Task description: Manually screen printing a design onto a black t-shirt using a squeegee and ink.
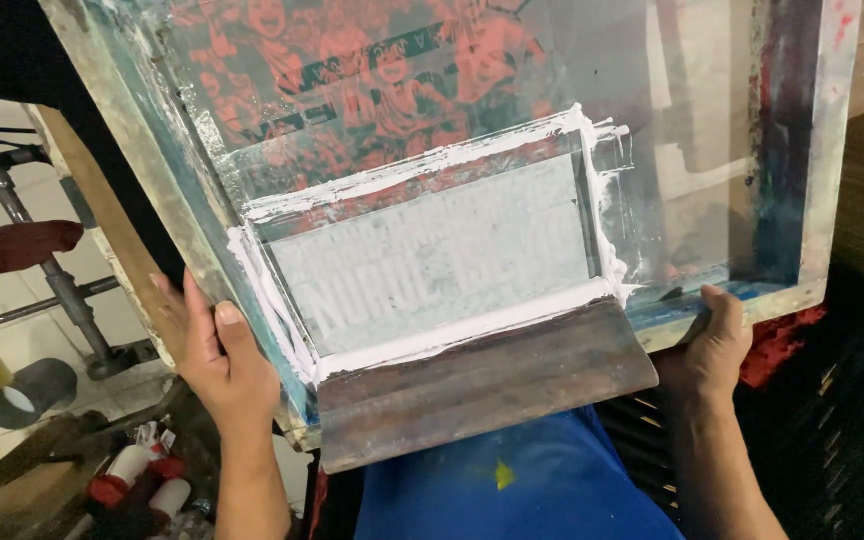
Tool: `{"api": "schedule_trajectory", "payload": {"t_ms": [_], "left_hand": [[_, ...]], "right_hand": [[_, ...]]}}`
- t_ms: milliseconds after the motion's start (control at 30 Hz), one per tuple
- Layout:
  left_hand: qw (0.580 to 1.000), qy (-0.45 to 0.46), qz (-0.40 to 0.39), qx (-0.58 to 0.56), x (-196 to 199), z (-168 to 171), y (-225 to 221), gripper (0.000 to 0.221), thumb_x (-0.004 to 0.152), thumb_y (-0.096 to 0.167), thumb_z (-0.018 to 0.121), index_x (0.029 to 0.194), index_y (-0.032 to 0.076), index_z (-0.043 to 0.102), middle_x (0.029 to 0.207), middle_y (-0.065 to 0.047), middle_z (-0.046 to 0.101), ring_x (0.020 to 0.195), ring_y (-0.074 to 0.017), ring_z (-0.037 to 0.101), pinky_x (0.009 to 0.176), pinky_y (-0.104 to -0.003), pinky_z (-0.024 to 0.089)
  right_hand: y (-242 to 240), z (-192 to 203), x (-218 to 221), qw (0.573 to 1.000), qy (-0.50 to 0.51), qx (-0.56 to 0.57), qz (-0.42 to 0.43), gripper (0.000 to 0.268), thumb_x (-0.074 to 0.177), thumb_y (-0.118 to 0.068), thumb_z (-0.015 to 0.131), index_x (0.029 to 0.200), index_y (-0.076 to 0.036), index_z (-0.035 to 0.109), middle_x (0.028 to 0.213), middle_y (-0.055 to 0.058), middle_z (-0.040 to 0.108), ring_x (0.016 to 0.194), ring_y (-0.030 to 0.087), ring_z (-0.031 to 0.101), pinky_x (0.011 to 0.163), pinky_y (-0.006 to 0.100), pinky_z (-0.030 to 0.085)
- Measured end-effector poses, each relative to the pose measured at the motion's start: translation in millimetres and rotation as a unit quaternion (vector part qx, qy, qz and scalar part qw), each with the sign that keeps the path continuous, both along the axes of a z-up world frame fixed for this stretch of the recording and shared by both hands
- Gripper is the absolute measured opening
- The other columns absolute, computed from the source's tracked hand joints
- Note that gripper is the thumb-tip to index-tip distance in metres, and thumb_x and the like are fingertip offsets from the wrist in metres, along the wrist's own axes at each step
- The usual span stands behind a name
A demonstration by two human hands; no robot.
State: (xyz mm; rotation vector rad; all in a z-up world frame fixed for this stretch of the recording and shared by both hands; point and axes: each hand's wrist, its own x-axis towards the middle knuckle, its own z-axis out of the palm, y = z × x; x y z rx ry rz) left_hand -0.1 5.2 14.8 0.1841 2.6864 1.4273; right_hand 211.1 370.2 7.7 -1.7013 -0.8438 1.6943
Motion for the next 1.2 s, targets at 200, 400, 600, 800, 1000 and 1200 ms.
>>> {"api": "schedule_trajectory", "payload": {"t_ms": [200, 400, 600, 800, 1000, 1200], "left_hand": [[1.000, -0.022, 0.002, 0.017, 1, 1, 1, 0.057, 0.115, 0.033, 0.041, 0.159, -0.001, 0.027, 0.168, -0.017, 0.004, 0.159, -0.0354, -0.002, 0.141, -0.056, 0.016], [1.000, 0.026, 0.000, 0.010, -1, -10, -2, 0.058, 0.116, 0.032, 0.042, 0.158, -0.006, 0.030, 0.166, -0.024, 0.022, 0.156, -0.0297, -0.002, 0.133, -0.056, 0.010], [0.999, 0.038, 0.012, -0.001, -2, -32, -11, 0.053, 0.115, 0.028, 0.043, 0.159, 0.001, 0.036, 0.168, -0.028, 0.008, 0.159, -0.0308, -0.002, 0.132, -0.054, -0.004], [0.998, 0.044, 0.021, 0.030, -3, -22, -2, 0.050, 0.113, 0.030, 0.043, 0.156, 0.004, 0.040, 0.166, -0.033, 0.022, 0.159, -0.0362, 0.000, 0.130, -0.059, -0.002], [0.997, 0.064, 0.014, 0.036, -1, -27, -2, 0.046, 0.117, 0.029, 0.041, 0.160, 0.012, 0.037, 0.169, -0.031, 0.016, 0.161, -0.0391, -0.004, 0.133, -0.066, -0.003], [0.999, 0.039, 0.010, 0.017, 4, -25, -1, 0.045, 0.119, 0.031, 0.039, 0.161, 0.017, 0.037, 0.171, -0.031, 0.007, 0.162, -0.0412, -0.004, 0.136, -0.062, -0.001]], "right_hand": [[6, 16, 6, 0.999, 0.037, -0.010, 0.010, 0.036, 0.086, -0.026, 0.068, 0.118, -0.014, 0.061, 0.107, 0.004, 0.066, 0.104, 0.023, 0.070, 0.096, 0.043, 0.058], [-13, 60, 21, 0.783, -0.062, 0.534, 0.312, 0.040, 0.105, -0.005, 0.052, 0.140, 0.002, 0.033, 0.130, 0.020, 0.037, 0.118, 0.035, 0.042, 0.109, 0.047, 0.040], [-104, 83, -29, 0.356, -0.084, 0.553, 0.748, 0.046, 0.091, -0.041, 0.059, 0.128, -0.013, 0.061, 0.130, 0.010, 0.057, 0.119, 0.034, 0.054, 0.097, 0.049, 0.042], [-76, 94, -102, 0.315, -0.085, 0.484, 0.812, 0.023, 0.095, -0.017, 0.065, 0.117, -0.010, 0.066, 0.112, 0.007, 0.068, 0.089, 0.025, 0.066, 0.073, 0.038, 0.063], [-73, 105, -150, 0.301, -0.148, 0.393, 0.856, 0.026, 0.095, -0.011, 0.063, 0.122, -0.011, 0.064, 0.105, 0.007, 0.069, 0.073, 0.031, 0.070, 0.054, 0.048, 0.054], [-66, 99, -158, 0.223, -0.226, 0.331, 0.889, 0.027, 0.100, -0.023, 0.058, 0.125, -0.014, 0.054, 0.105, 0.008, 0.069, 0.070, 0.026, 0.073, 0.055, 0.042, 0.067]]}}
